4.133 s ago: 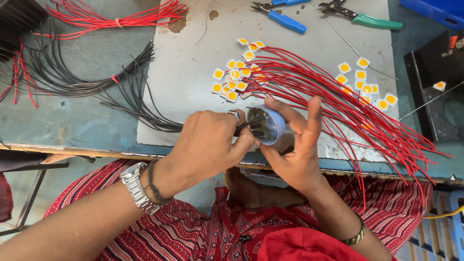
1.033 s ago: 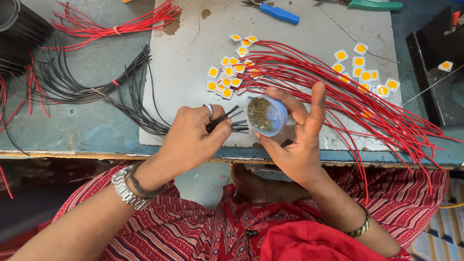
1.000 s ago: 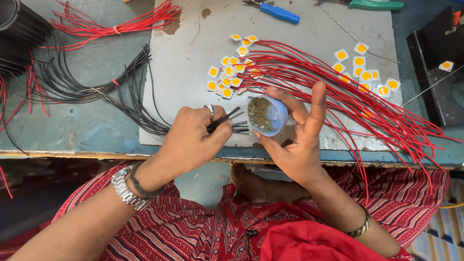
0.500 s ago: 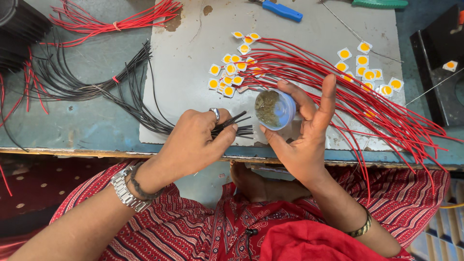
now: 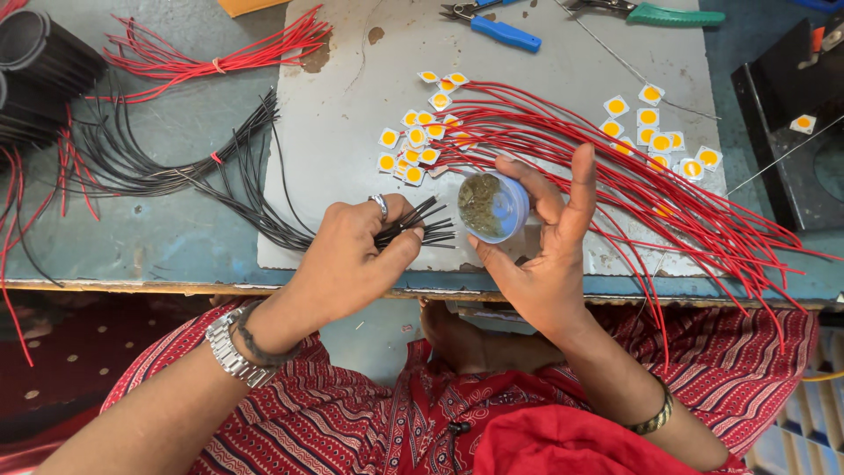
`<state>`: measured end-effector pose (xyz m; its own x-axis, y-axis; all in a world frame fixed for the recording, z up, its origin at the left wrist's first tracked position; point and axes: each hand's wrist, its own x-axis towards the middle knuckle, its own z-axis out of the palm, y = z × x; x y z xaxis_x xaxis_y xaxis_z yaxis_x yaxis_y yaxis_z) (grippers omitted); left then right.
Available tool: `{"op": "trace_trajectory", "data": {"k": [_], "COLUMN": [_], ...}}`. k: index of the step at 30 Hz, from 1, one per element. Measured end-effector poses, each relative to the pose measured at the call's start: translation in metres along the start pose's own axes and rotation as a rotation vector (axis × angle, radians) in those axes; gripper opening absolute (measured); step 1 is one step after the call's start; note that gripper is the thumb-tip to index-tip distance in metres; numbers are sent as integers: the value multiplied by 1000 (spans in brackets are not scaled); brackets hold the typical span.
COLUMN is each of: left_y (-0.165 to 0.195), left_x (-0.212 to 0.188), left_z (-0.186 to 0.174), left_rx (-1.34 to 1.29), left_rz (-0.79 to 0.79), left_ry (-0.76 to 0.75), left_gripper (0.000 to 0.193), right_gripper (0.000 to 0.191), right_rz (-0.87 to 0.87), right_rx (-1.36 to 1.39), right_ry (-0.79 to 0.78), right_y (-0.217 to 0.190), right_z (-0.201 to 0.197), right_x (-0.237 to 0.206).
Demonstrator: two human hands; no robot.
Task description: The person sorts and aligns black wires, cuts them with pliers, dips the wire ends into a small container of paste, and solders the wires onto LED COB modules on the workbench using a soldering iron.
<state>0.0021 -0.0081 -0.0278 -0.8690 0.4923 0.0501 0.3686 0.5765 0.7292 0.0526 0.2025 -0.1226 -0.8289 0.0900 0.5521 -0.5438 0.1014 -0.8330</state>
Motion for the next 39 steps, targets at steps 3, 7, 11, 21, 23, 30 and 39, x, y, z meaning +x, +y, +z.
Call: {"op": "trace_trajectory", "data": {"k": [3,7,11,21,23,30,39], "left_y": [-1,-2,-2,-4,-5,-8,-5], "left_x": [0,0,0,-4,-4,-5,-3], "left_z": [1,2,3,3,4,5,10], "left_rx": [-29,-52,-51,-139,-165,-159,-170], "left_rz": [-1,-20,-14,-48,-33,-39,-67], "left_ry": [15,27,42,32,39,42,71], "left_gripper": [22,21,22,18,18,18,17], "right_gripper": [118,119,119,120,121,119,125], "right_rz": [2,0,-1,1,0,-24,-87], "right_rx": [13,26,30,46,41,75,10], "right_ry": [-8,-15,-14,-15,-12,-46,-96], "right_y": [0,0,0,-1,-1,1,3], "right_z": [0,0,-1,1,1,1,-2], "right_x": [0,0,0,-2,-2,-4,-2]}}
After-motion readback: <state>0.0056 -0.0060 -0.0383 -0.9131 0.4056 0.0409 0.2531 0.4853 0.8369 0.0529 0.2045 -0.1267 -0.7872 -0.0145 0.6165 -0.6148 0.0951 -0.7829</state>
